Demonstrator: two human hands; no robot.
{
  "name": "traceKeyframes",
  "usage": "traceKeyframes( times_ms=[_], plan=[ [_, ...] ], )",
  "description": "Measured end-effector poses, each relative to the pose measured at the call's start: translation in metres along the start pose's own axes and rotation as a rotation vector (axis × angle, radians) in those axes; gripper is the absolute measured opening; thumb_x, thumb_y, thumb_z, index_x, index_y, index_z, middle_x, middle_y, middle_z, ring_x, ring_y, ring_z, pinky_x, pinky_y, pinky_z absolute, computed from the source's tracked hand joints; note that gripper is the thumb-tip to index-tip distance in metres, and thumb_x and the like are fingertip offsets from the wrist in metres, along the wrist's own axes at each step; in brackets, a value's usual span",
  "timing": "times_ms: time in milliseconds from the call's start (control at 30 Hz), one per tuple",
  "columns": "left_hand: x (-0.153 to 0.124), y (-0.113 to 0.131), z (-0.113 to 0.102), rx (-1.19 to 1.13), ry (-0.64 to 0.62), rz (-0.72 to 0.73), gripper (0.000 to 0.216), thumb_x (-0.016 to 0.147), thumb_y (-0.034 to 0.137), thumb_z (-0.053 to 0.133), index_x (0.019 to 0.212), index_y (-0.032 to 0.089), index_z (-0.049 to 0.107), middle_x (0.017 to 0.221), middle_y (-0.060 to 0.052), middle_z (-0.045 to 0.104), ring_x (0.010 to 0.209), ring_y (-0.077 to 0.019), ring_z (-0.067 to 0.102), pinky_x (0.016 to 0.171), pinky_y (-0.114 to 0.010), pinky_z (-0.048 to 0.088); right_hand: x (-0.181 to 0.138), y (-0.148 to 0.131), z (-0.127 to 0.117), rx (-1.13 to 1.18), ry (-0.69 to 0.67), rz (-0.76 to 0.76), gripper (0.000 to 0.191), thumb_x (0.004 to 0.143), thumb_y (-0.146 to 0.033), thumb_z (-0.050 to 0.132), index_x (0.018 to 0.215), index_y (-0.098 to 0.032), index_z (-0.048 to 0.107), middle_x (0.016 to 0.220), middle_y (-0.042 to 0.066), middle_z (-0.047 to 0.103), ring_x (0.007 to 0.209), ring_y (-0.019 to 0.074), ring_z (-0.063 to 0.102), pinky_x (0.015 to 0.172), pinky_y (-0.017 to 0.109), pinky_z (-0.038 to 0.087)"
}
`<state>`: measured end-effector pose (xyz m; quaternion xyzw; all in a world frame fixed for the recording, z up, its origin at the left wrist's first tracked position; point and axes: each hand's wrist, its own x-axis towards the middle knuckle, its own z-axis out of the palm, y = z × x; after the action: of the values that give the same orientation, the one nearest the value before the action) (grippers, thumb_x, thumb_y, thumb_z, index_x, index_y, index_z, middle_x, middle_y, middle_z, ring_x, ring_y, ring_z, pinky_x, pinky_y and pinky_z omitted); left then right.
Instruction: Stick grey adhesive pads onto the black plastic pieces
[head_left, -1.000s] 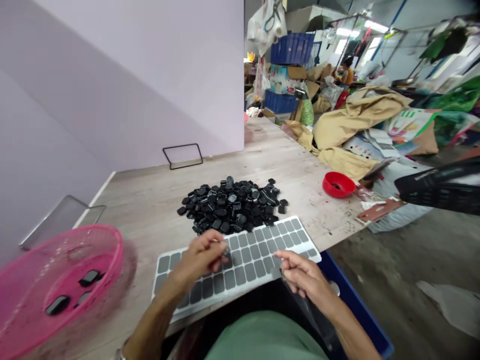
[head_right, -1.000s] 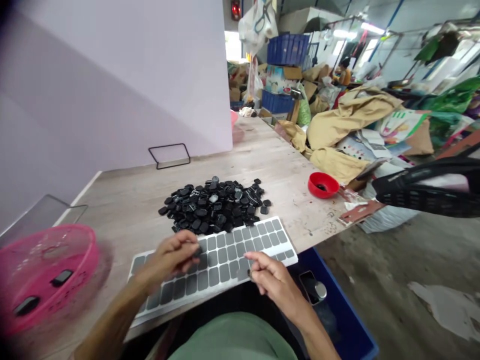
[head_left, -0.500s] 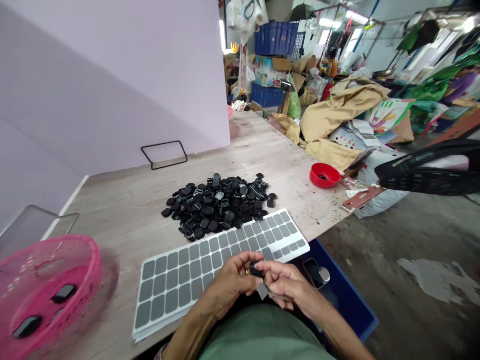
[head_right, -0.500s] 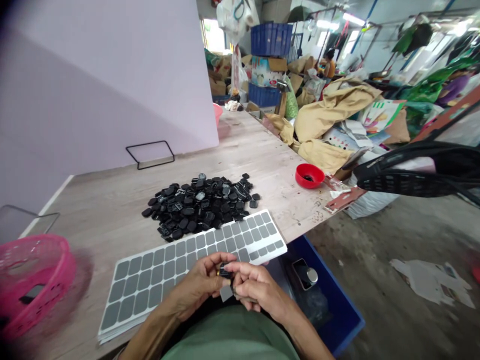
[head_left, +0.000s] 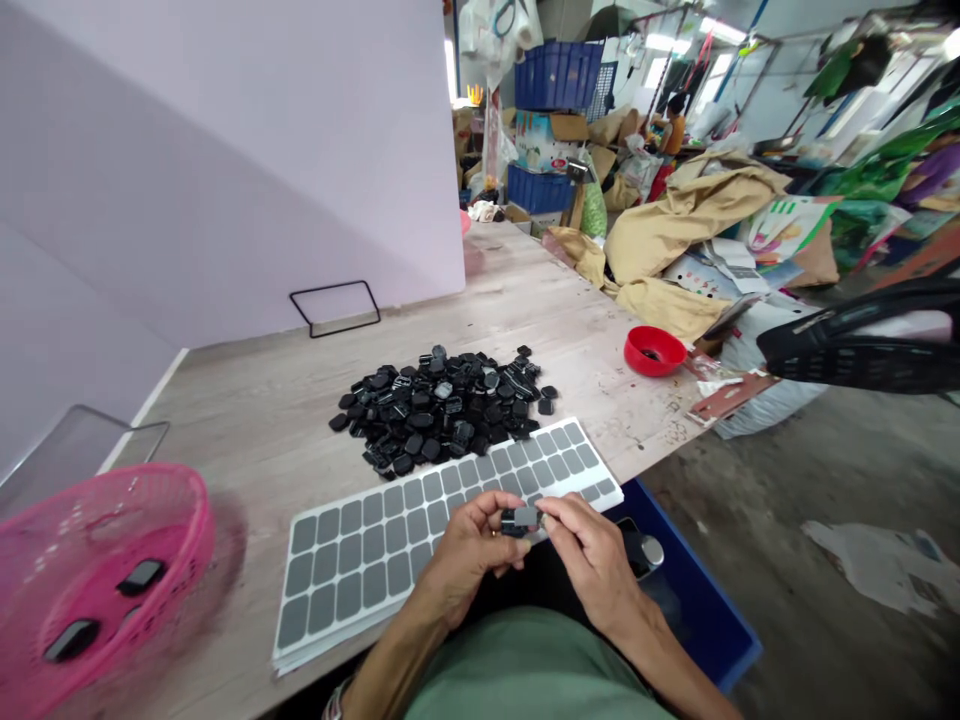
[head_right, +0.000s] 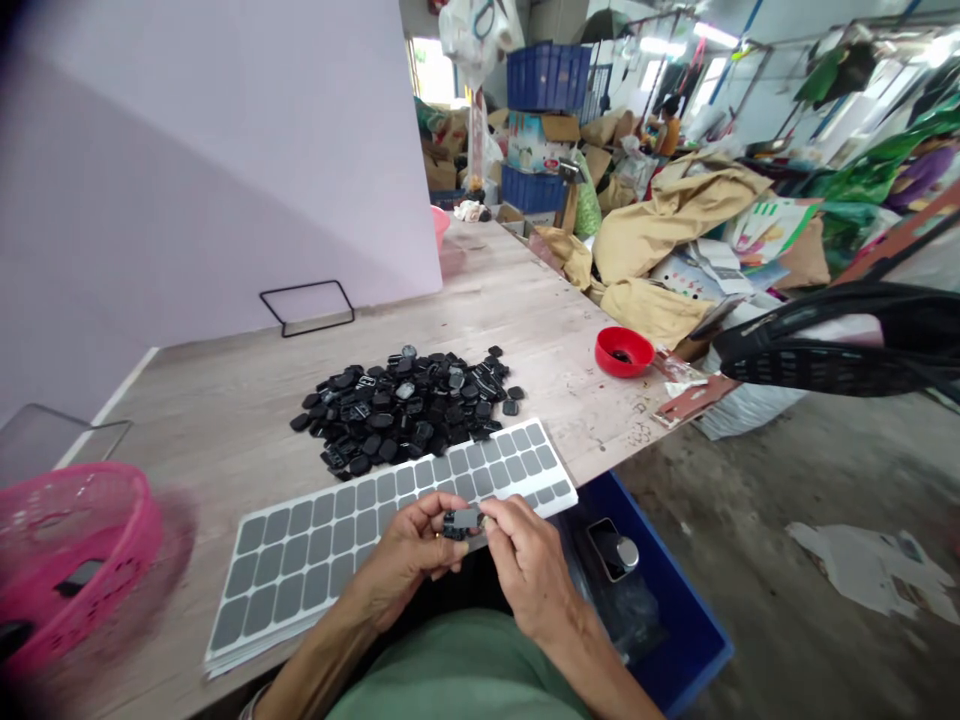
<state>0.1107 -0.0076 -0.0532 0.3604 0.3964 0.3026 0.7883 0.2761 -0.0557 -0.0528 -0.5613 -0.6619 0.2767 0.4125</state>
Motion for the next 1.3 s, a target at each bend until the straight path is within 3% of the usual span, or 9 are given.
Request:
traceKeyframes(
  times_ms=[233, 733, 900, 1000, 1100, 1233, 1300],
  plan=[
    [0.0, 0.0, 0.001, 0.003, 0.033, 0.004, 0.039, 0.058, 0.013, 0.076, 0.092, 0.014, 0.057, 0.065, 0.003, 0.063, 0.047, -0.0063, 0.055, 0.041, -0.014, 0.033, 0.001, -0.006, 0.009, -0.157, -0.039, -0.077, 0.025, 0.094, -0.018, 0.036, 0.107, -0.021, 0.057, 0.09, 0.005, 0.059, 0.082, 0.0165, 0.057, 0.073, 0.029, 0.044],
    [0.005, -0.007, -0.003, 0.08, 0.07, 0.008, 0.043, 0.055, 0.014, 0.076, 0.093, 0.014, 0.056, 0.061, 0.003, 0.062, 0.046, -0.0077, 0.054, 0.041, -0.016, 0.033, 0.0, -0.002, 0.013, -0.352, -0.102, -0.053, 0.023, 0.093, -0.015, 0.036, 0.1, -0.02, 0.058, 0.087, 0.005, 0.057, 0.077, 0.0172, 0.057, 0.07, 0.029, 0.044],
    [0.004, -0.008, -0.001, 0.13, 0.044, 0.057, 0.027, 0.074, 0.033, 0.066, 0.092, 0.014, 0.058, 0.05, 0.004, 0.056, 0.043, -0.0063, 0.047, 0.041, -0.016, 0.028, -0.002, -0.003, 0.016, -0.405, -0.143, -0.028, 0.022, 0.092, -0.012, 0.036, 0.093, -0.02, 0.057, 0.085, 0.004, 0.056, 0.076, 0.0164, 0.056, 0.069, 0.027, 0.042],
    [0.004, -0.009, 0.0, 0.24, 0.067, 0.083, 0.022, 0.079, 0.035, 0.061, 0.086, 0.014, 0.059, 0.044, 0.005, 0.051, 0.039, -0.0058, 0.04, 0.04, -0.017, 0.024, -0.003, -0.004, 0.017, -0.435, -0.183, -0.027, 0.023, 0.092, -0.012, 0.035, 0.091, -0.02, 0.057, 0.082, 0.003, 0.056, 0.074, 0.0156, 0.056, 0.068, 0.026, 0.041],
    [0.003, -0.005, -0.004, 0.336, 0.104, 0.13, 0.019, 0.08, 0.034, 0.059, 0.082, 0.015, 0.06, 0.053, 0.002, 0.057, 0.043, -0.0069, 0.043, 0.044, -0.019, 0.029, -0.002, 0.002, 0.006, -0.496, -0.201, -0.013, 0.023, 0.092, -0.014, 0.035, 0.094, -0.021, 0.057, 0.084, 0.002, 0.057, 0.076, 0.0158, 0.058, 0.068, 0.026, 0.04],
    [-0.002, 0.009, -0.012, 0.516, 0.244, 0.242, 0.021, 0.084, 0.036, 0.053, 0.087, 0.017, 0.06, 0.055, 0.004, 0.053, 0.052, -0.0107, 0.047, 0.052, -0.021, 0.035, 0.006, 0.014, -0.022, -0.649, -0.081, 0.121, 0.021, 0.093, -0.016, 0.035, 0.102, -0.022, 0.054, 0.094, 0.002, 0.061, 0.083, 0.0173, 0.06, 0.07, 0.028, 0.038],
    [-0.003, 0.014, -0.011, 0.644, 0.212, 0.283, 0.02, 0.086, 0.036, 0.05, 0.089, 0.019, 0.061, 0.056, 0.004, 0.05, 0.056, -0.0122, 0.047, 0.055, -0.022, 0.035, 0.013, 0.017, -0.031, -0.731, -0.115, 0.145, 0.018, 0.092, -0.017, 0.037, 0.095, -0.021, 0.053, 0.091, 0.002, 0.062, 0.08, 0.0173, 0.06, 0.068, 0.028, 0.036]
  ],
)
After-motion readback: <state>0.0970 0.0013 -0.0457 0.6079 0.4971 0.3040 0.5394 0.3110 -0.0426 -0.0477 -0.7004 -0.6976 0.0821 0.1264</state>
